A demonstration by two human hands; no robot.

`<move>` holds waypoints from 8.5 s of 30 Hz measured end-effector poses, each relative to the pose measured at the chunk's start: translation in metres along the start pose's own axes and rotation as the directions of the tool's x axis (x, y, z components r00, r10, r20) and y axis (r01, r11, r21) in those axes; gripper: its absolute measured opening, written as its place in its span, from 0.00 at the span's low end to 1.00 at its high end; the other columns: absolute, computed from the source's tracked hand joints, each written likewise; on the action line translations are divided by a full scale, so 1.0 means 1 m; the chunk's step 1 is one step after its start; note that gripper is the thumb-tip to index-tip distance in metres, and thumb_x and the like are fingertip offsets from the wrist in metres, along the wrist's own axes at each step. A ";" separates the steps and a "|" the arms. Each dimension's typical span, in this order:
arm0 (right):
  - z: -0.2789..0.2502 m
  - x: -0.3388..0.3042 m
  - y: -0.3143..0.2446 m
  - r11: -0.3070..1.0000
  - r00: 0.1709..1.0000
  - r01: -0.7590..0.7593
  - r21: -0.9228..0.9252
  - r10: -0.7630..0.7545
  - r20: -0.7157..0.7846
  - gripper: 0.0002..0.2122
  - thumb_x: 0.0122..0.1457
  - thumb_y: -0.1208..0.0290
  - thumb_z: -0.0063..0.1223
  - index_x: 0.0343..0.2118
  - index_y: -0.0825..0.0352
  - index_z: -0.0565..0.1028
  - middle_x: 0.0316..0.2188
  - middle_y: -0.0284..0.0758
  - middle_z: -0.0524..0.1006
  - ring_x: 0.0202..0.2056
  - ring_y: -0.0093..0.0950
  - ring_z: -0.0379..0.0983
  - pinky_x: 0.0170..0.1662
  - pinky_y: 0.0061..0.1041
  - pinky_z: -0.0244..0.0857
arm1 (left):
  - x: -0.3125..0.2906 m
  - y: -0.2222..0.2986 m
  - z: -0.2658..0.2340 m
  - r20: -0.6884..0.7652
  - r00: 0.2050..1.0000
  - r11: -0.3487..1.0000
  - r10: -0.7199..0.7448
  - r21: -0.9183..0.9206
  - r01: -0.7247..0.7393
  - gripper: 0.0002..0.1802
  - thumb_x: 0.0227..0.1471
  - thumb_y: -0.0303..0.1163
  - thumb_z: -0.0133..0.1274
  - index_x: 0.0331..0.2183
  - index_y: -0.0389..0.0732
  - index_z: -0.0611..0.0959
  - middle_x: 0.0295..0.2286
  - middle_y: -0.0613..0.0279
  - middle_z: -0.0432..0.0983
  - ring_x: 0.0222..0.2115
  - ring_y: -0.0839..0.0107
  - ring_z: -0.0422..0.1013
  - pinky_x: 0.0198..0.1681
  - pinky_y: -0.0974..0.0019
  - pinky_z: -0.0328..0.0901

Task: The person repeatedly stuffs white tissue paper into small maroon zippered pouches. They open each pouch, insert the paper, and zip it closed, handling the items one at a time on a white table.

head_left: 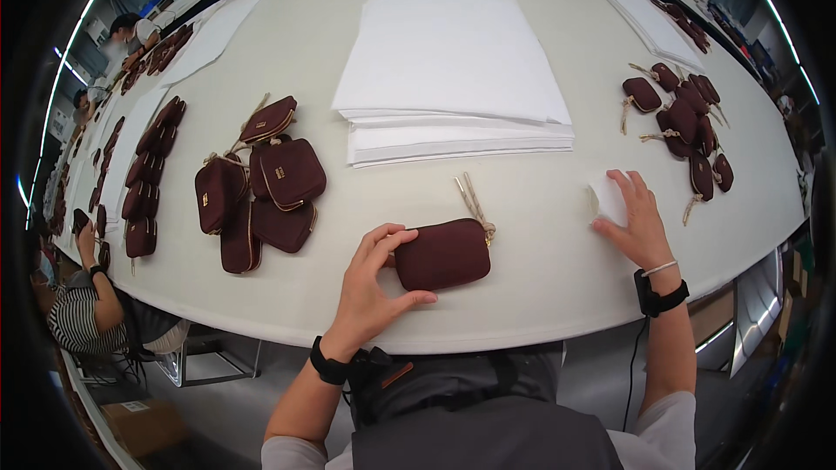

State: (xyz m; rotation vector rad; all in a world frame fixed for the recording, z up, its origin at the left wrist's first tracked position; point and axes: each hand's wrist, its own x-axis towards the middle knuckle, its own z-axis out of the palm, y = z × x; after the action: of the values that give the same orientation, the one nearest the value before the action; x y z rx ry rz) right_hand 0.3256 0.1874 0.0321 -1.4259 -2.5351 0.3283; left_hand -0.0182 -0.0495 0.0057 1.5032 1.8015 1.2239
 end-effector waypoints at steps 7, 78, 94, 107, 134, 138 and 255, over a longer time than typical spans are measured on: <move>0.010 -0.004 -0.005 0.928 0.954 0.135 -0.347 -0.217 -0.207 0.34 0.51 0.61 0.69 0.61 0.61 0.68 0.64 0.52 0.60 0.60 0.54 0.60 0.61 0.46 0.60 | -0.003 0.001 0.003 -0.005 1.000 0.999 0.016 -0.034 -0.016 0.41 0.33 0.30 0.77 0.53 0.45 0.79 0.55 0.57 0.68 0.52 0.60 0.71 0.51 0.60 0.71; 0.017 -0.019 -0.188 0.707 0.828 0.469 0.529 -0.561 0.015 0.06 0.62 0.71 0.57 0.31 0.67 0.78 0.24 0.36 0.72 0.26 0.34 0.71 0.30 0.30 0.65 | -0.051 0.023 0.022 0.674 0.735 0.319 -0.071 -0.683 0.658 0.41 0.42 0.32 0.74 0.57 0.39 0.73 0.48 0.63 0.75 0.51 0.73 0.70 0.57 0.66 0.65; 0.038 -0.065 -0.184 0.573 0.851 0.524 0.630 -0.346 -0.394 0.20 0.47 0.76 0.71 0.46 0.65 0.80 0.44 0.39 0.77 0.38 0.33 0.78 0.37 0.27 0.76 | -0.033 0.013 0.047 0.404 0.888 0.151 -0.221 -0.885 0.440 0.54 0.44 0.35 0.74 0.65 0.46 0.59 0.56 0.57 0.71 0.59 0.62 0.67 0.64 0.56 0.62; 0.051 -0.093 -0.163 0.669 0.820 0.571 0.475 -0.443 -0.363 0.20 0.39 0.81 0.70 0.40 0.62 0.81 0.42 0.33 0.77 0.29 0.27 0.72 0.28 0.22 0.70 | -0.044 0.011 0.007 -0.172 0.844 0.827 0.508 0.372 -0.422 0.36 0.32 0.37 0.79 0.46 0.53 0.80 0.50 0.58 0.70 0.51 0.54 0.67 0.51 0.56 0.67; 0.049 -0.087 -0.166 0.629 0.807 0.590 0.506 -0.456 -0.375 0.14 0.49 0.77 0.66 0.40 0.63 0.79 0.40 0.36 0.76 0.27 0.26 0.69 0.22 0.21 0.63 | -0.031 0.012 -0.066 0.134 0.938 0.899 0.319 0.271 -0.345 0.25 0.31 0.43 0.78 0.32 0.44 0.85 0.40 0.59 0.80 0.45 0.56 0.73 0.45 0.55 0.70; 0.052 -0.089 -0.165 0.594 0.818 0.572 0.565 -0.465 -0.339 0.15 0.49 0.77 0.67 0.42 0.64 0.79 0.41 0.36 0.75 0.29 0.28 0.71 0.26 0.22 0.68 | -0.027 0.045 -0.048 0.190 0.875 0.783 0.446 0.391 -0.484 0.27 0.31 0.41 0.77 0.38 0.47 0.87 0.43 0.62 0.78 0.46 0.54 0.71 0.47 0.55 0.69; 0.045 -0.099 -0.125 0.054 0.580 -0.767 0.640 -0.369 0.726 0.12 0.62 0.73 0.60 0.45 0.69 0.71 0.29 0.38 0.84 0.26 0.17 0.74 0.29 0.18 0.66 | -0.017 0.058 0.022 0.595 0.800 0.978 -0.078 -0.109 0.177 0.12 0.41 0.28 0.73 0.32 0.41 0.89 0.40 0.59 0.80 0.36 0.67 0.75 0.32 0.66 0.70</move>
State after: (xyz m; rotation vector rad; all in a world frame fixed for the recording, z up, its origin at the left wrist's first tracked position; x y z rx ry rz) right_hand 0.2611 0.0352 0.0187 -0.9788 -1.2427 2.7134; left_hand 0.0338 -0.0594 0.0424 1.4331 1.3231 0.6978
